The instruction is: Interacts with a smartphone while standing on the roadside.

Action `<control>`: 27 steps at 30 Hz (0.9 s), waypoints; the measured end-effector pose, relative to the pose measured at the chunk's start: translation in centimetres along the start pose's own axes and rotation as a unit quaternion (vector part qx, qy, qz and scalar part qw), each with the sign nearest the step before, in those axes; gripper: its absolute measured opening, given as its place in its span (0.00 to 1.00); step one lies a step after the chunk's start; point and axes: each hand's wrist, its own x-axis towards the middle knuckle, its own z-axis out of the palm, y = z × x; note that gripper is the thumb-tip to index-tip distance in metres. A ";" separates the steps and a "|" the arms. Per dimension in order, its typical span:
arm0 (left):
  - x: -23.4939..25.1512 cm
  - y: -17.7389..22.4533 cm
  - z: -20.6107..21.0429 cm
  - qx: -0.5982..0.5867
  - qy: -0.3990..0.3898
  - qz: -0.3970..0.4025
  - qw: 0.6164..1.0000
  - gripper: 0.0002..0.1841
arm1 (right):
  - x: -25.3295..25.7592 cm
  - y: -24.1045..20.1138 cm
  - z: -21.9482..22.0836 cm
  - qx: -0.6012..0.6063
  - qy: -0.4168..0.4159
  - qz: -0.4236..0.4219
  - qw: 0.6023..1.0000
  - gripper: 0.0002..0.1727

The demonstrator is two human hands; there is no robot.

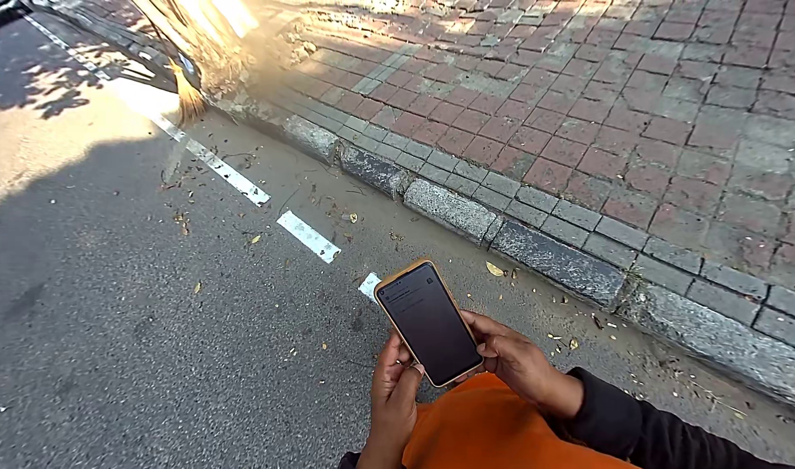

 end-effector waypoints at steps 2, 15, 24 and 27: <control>0.0 -0.1 0.0 -0.002 0.000 0.002 1.000 0.29 | -0.1 -0.4 0.2 -0.008 0.013 0.013 1.000 0.37; 0.3 0.1 -0.1 -0.005 0.000 0.002 1.000 0.30 | 0.1 -0.9 0.7 -0.077 0.042 0.020 0.996 0.41; 0.3 0.4 -0.3 -0.003 -0.002 -0.004 1.000 0.29 | 0.2 -0.7 0.6 -0.065 0.017 0.009 0.998 0.43; 0.3 0.4 -0.4 -0.006 -0.003 -0.001 1.000 0.29 | 0.2 -0.7 0.6 -0.071 0.009 0.008 0.997 0.45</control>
